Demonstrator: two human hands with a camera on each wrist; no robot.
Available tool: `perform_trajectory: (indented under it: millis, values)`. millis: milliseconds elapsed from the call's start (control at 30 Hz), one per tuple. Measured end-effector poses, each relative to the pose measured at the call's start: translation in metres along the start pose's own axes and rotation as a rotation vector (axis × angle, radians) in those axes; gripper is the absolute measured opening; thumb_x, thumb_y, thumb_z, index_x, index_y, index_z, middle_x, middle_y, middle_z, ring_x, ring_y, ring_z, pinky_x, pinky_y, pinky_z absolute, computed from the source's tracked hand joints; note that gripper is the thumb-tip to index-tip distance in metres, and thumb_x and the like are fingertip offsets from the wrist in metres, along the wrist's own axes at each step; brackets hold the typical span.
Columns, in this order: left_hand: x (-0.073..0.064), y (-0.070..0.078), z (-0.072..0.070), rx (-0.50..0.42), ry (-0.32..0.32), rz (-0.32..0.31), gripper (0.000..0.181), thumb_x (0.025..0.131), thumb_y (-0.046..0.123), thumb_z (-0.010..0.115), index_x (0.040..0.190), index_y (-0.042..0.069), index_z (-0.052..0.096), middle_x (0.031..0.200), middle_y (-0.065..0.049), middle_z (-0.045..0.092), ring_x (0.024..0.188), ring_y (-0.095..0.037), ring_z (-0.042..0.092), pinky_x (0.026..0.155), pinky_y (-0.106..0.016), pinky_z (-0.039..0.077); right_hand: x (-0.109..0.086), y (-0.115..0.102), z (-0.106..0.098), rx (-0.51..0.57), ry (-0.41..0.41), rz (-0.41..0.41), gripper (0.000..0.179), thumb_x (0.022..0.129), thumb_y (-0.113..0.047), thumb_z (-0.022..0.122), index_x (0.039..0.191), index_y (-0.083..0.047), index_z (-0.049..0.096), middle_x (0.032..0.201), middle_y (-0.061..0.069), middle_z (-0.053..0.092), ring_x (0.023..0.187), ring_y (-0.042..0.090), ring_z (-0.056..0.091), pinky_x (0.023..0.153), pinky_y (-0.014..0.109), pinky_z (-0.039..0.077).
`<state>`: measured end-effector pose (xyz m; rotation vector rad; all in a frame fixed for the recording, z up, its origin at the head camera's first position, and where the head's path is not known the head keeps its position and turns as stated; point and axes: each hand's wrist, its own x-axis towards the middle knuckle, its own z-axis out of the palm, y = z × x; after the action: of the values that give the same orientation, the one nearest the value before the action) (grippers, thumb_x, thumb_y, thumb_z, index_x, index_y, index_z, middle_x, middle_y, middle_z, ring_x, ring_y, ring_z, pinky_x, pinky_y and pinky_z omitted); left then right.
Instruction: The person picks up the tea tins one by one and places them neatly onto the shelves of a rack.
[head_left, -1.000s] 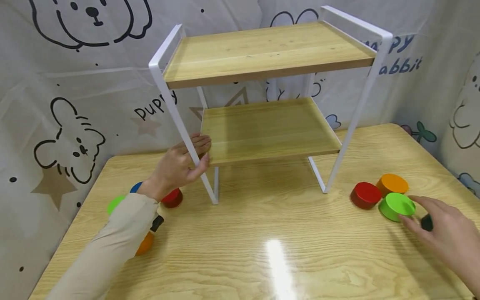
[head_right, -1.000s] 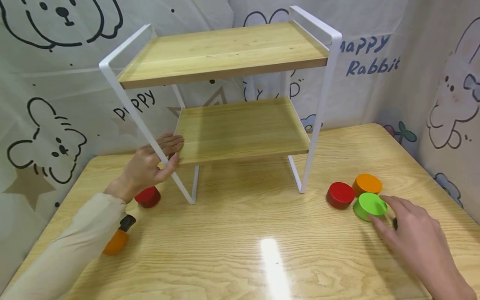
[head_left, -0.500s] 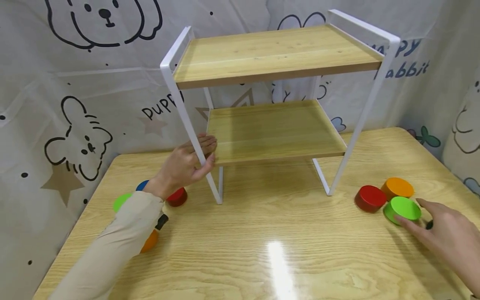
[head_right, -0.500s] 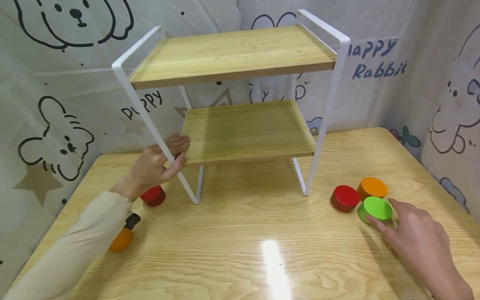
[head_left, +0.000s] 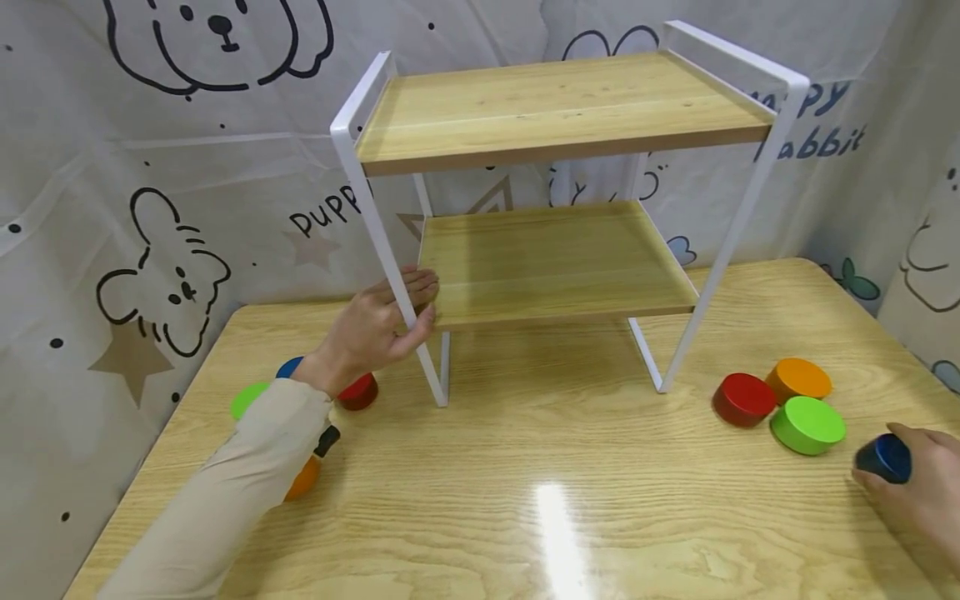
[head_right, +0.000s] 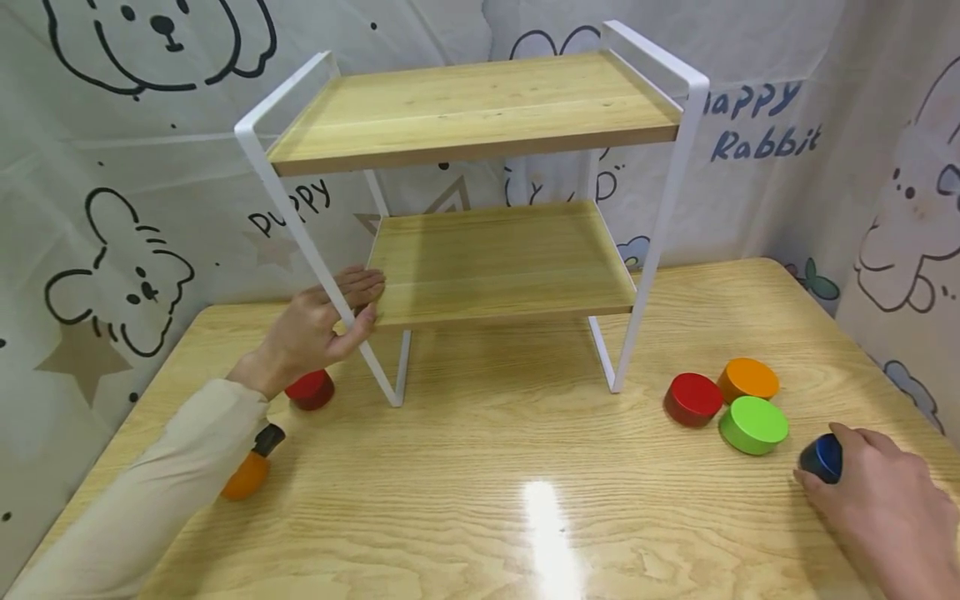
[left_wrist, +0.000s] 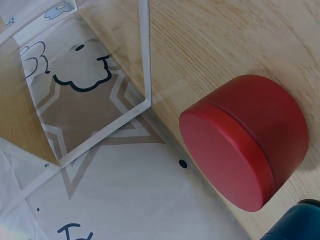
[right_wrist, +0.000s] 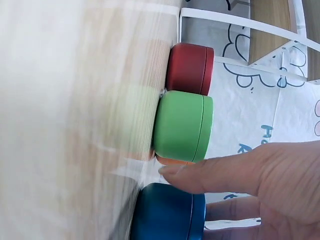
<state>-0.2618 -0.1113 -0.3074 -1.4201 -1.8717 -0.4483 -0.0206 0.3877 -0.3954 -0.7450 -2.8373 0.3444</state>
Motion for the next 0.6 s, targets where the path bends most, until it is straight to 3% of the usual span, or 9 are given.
perform_trajectory:
  millis: [233,467,600]
  values:
    - [0.001,0.001,0.0,-0.003,-0.012,-0.013,0.054,0.103,0.027,0.033,0.097,-0.01,0.072,0.1,-0.024,0.071,0.098,-0.036,0.068,0.095,-0.045,0.052,0.001,0.004,0.002,0.033,0.018,-0.005,0.063,0.076,0.01,0.066,0.13,0.016,0.033,0.123,0.046,0.028,0.112,0.06,0.03,0.095,0.071,0.032]
    - [0.0,0.003,-0.001,-0.01,-0.024,-0.039,0.053,0.102,0.028,0.033,0.098,-0.009,0.071,0.102,-0.023,0.07,0.099,-0.036,0.068,0.097,-0.044,0.051,-0.001,0.009,0.002,0.083,-0.006,0.04,0.069,0.082,0.008,0.062,0.138,0.011,0.022,0.13,0.046,0.027,0.115,0.063,0.029,0.096,0.073,0.031]
    - [0.0,0.003,-0.002,-0.006,-0.032,-0.035,0.053,0.103,0.028,0.032,0.099,-0.008,0.071,0.103,-0.023,0.071,0.1,-0.035,0.068,0.097,-0.044,0.051,-0.003,0.011,0.003,0.109,0.018,0.008,0.062,0.081,0.01,0.062,0.13,0.014,0.024,0.123,0.046,0.026,0.112,0.063,0.029,0.092,0.074,0.032]
